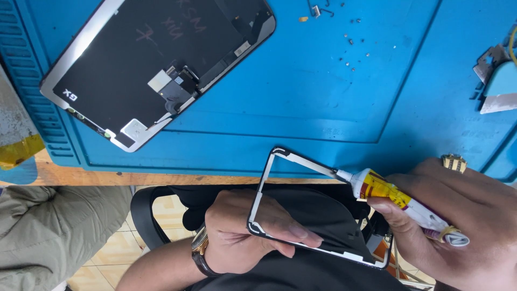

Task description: Applying adhesive to a mobile phone frame and preparing the screen for installation.

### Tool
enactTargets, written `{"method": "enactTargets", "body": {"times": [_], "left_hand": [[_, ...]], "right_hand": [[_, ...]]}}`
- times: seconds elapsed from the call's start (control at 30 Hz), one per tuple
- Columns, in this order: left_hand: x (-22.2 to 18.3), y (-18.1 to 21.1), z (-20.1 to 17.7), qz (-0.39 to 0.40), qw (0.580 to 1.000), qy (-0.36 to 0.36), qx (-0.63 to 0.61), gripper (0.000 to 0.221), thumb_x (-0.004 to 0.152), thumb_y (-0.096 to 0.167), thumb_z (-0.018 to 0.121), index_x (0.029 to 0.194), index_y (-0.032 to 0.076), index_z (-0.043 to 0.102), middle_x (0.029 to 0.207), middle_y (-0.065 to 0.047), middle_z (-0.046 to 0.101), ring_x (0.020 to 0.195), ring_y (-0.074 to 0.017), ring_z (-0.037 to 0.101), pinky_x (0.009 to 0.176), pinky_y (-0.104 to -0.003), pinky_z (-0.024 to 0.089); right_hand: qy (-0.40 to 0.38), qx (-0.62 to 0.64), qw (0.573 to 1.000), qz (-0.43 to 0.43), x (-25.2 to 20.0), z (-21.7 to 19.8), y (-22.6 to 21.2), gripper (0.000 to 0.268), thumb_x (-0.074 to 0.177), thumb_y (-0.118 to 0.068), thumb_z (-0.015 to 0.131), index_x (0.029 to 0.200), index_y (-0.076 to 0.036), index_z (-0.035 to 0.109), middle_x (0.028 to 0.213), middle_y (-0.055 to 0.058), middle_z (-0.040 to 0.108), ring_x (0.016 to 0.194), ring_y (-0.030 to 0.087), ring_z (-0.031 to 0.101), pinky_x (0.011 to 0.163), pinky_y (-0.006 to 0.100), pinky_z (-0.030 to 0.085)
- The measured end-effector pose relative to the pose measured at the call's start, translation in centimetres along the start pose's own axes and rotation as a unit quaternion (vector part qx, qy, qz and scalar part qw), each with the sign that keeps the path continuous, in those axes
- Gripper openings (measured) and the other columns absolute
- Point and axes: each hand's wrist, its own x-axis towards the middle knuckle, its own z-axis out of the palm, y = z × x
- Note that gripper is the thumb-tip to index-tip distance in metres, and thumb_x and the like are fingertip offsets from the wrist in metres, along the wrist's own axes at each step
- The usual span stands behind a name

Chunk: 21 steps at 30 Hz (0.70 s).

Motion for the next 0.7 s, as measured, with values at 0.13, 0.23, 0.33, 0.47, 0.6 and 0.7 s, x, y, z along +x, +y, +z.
{"method": "enactTargets", "body": {"times": [0.13, 0.23, 0.33, 0.47, 0.6, 0.7], "left_hand": [[0.0, -0.1, 0.5, 0.002, 1.0, 0.025, -0.017, 0.008, 0.073, 0.002, 0.061, 0.078, -0.004, 0.059, 0.075, -0.017, 0.062, 0.068, -0.026, 0.065, 0.059, -0.026, 0.057], [0.0, -0.3, 0.7, 0.014, 0.999, 0.038, -0.026, 0.008, 0.074, 0.002, 0.06, 0.078, -0.005, 0.059, 0.073, -0.018, 0.061, 0.065, -0.0262, 0.065, 0.057, -0.026, 0.057], [-0.1, -0.4, 0.8, 0.016, 0.999, 0.04, -0.024, 0.008, 0.075, 0.002, 0.059, 0.078, -0.005, 0.059, 0.072, -0.018, 0.061, 0.065, -0.0258, 0.065, 0.057, -0.025, 0.056], [0.0, -0.6, 1.1, 0.022, 0.998, 0.052, -0.038, 0.007, 0.073, 0.001, 0.059, 0.077, -0.006, 0.059, 0.071, -0.019, 0.061, 0.064, -0.0267, 0.064, 0.056, -0.026, 0.057], [-0.1, -0.7, 1.1, 0.026, 0.998, 0.05, -0.024, 0.007, 0.074, 0.002, 0.059, 0.077, -0.005, 0.059, 0.071, -0.017, 0.062, 0.064, -0.0255, 0.065, 0.056, -0.026, 0.057], [0.0, -0.7, 1.1, 0.023, 0.999, 0.041, -0.005, 0.006, 0.075, 0.003, 0.059, 0.077, -0.003, 0.059, 0.071, -0.016, 0.062, 0.064, -0.0244, 0.065, 0.056, -0.025, 0.056]], "right_hand": [[0.001, -0.005, 1.0, 0.008, -0.3, -0.1, 0.2, 0.029, 0.067, -0.028, 0.06, 0.074, 0.0, 0.06, 0.07, 0.014, 0.06, 0.055, 0.024, 0.056, 0.044, 0.034, 0.043], [-0.009, -0.009, 1.0, 0.018, -0.7, -0.1, 0.4, 0.031, 0.067, -0.031, 0.059, 0.076, -0.002, 0.06, 0.069, 0.013, 0.06, 0.054, 0.023, 0.056, 0.042, 0.034, 0.043], [-0.004, -0.014, 1.0, 0.023, -1.0, -0.1, 0.5, 0.03, 0.067, -0.031, 0.059, 0.075, -0.002, 0.06, 0.069, 0.012, 0.059, 0.052, 0.022, 0.055, 0.041, 0.033, 0.041], [-0.006, -0.007, 0.999, 0.035, -1.2, -0.1, 0.7, 0.031, 0.066, -0.031, 0.06, 0.076, -0.002, 0.06, 0.069, 0.013, 0.06, 0.053, 0.022, 0.056, 0.041, 0.033, 0.043], [-0.006, 0.0, 0.999, 0.04, -1.6, 0.0, 1.0, 0.03, 0.067, -0.031, 0.058, 0.076, -0.002, 0.06, 0.067, 0.013, 0.058, 0.051, 0.022, 0.054, 0.041, 0.034, 0.041], [-0.004, 0.003, 0.999, 0.04, -1.7, -0.2, 1.0, 0.029, 0.067, -0.03, 0.058, 0.075, -0.001, 0.059, 0.068, 0.012, 0.059, 0.051, 0.023, 0.054, 0.042, 0.034, 0.041]]}}
